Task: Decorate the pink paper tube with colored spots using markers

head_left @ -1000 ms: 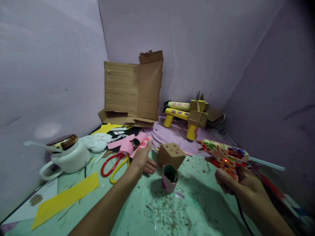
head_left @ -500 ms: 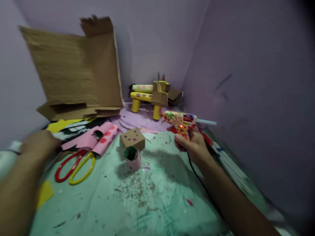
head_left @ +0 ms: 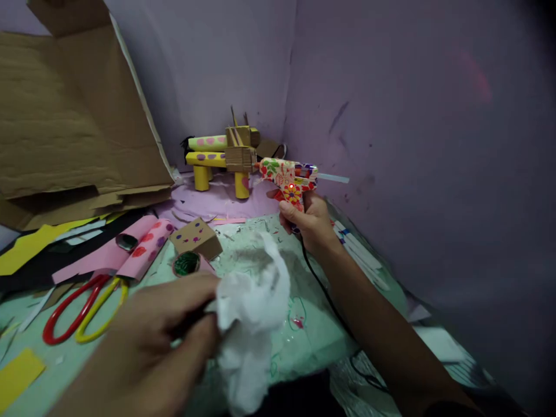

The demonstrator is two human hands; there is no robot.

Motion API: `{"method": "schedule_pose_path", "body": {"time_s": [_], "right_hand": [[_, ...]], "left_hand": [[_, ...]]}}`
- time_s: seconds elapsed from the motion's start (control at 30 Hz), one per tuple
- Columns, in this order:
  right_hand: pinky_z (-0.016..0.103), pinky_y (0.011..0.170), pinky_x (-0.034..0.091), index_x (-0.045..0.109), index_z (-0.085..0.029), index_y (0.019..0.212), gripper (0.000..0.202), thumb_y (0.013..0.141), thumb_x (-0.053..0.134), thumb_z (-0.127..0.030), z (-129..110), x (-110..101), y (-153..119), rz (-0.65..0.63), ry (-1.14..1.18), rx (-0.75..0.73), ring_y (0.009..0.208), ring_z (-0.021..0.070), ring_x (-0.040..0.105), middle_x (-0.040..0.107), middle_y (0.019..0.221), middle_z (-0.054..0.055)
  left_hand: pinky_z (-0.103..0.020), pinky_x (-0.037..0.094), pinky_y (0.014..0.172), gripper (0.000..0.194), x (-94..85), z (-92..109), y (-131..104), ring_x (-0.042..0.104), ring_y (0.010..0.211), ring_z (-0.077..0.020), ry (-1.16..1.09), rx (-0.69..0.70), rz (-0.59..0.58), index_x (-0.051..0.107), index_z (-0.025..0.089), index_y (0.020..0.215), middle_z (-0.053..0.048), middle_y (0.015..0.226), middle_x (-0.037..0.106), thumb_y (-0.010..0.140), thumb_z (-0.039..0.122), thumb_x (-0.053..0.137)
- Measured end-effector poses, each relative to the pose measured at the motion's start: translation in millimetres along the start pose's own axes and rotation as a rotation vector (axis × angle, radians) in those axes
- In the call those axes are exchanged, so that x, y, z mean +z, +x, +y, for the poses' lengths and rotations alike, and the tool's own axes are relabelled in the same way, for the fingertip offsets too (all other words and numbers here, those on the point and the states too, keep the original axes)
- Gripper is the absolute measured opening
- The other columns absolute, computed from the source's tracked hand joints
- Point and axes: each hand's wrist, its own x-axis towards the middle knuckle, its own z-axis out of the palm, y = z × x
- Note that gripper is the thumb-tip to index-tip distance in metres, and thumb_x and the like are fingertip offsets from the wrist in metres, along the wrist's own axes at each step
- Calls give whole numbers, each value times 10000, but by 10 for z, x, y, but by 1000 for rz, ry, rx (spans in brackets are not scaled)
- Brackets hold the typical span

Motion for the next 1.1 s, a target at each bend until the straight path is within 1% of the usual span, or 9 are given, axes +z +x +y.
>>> {"method": "schedule_pose_path", "body": {"time_s": [0.07, 0.13, 0.2, 0.3, 0.43, 0.57, 0.7, 0.87, 1.1], "right_hand": [[214, 344, 298, 543, -187, 849, 331, 687, 690, -436, -1, -10, 7, 7, 0, 1, 386, 73, 397, 506, 517, -69], [210, 344, 308, 528, -197, 836, 331, 688, 690, -444, 5, -12, 11, 12, -1, -1, 395, 73, 409, 511, 537, -67], [210, 337, 310, 520, -201, 817, 333, 688, 692, -456, 15, -10, 12, 9, 1, -4, 392, 73, 408, 510, 540, -65], [210, 332, 315, 520, -206, 819, 326, 699, 690, -457, 26, -4, 15, 12, 11, -9, 389, 77, 405, 501, 526, -69], [215, 334, 330, 541, -203, 852, 359, 683, 704, -475, 38, 8, 15, 4, 10, 9, 417, 92, 427, 508, 533, -59], [216, 334, 324, 568, -184, 850, 347, 685, 703, -458, 91, 33, 9, -28, -23, 42, 421, 90, 426, 520, 550, -46], [190, 320, 323, 589, -153, 895, 347, 686, 674, -415, 161, 94, -4, -62, -44, 124, 394, 64, 413, 537, 580, -46], [171, 365, 364, 594, -150, 870, 226, 700, 621, -296, 161, 214, -47, -118, -96, 206, 421, 63, 445, 545, 577, -49], [186, 377, 373, 597, -160, 885, 233, 680, 661, -250, 337, 320, -79, 61, -126, 363, 426, 82, 461, 572, 592, -49]], "left_hand": [[-221, 350, 374, 167, 347, 1, 16, 508, 466, -158, 190, 62, -102, 676, 258, 588, 10, 496, 569, 591, 102, 734], [-200, 249, 327, 199, 621, -54, 96, 392, 367, -115, 238, 11, -81, 668, 254, 656, 45, 423, 483, 605, 61, 675], [-183, 211, 322, 237, 745, -108, 177, 329, 343, -95, 251, -18, -53, 649, 243, 651, 67, 385, 415, 613, 10, 629], [-156, 328, 394, 332, 649, -103, 242, 447, 455, -106, 248, 105, 69, 683, 229, 600, 35, 498, 555, 581, -91, 594], [-176, 487, 646, 411, 366, -49, 254, 575, 756, -177, 311, 345, 225, 718, 233, 576, -12, 743, 672, 550, -145, 558], [-243, 493, 636, 302, 322, -174, 249, 576, 690, -204, 563, 498, 92, 714, 248, 644, -39, 760, 662, 572, -33, 627], [-308, 467, 535, 145, 395, -382, 277, 508, 509, -182, 1000, 246, -21, 607, 205, 533, -68, 698, 589, 606, 95, 667], [-375, 512, 663, 288, 364, -517, 288, 656, 690, -240, 1509, -34, -320, 631, 124, 799, -148, 952, 610, 783, 20, 363], [-365, 514, 735, 366, 274, -611, 286, 668, 815, -228, 1503, 25, -265, 615, 118, 955, -181, 1097, 595, 838, 46, 277]]}}
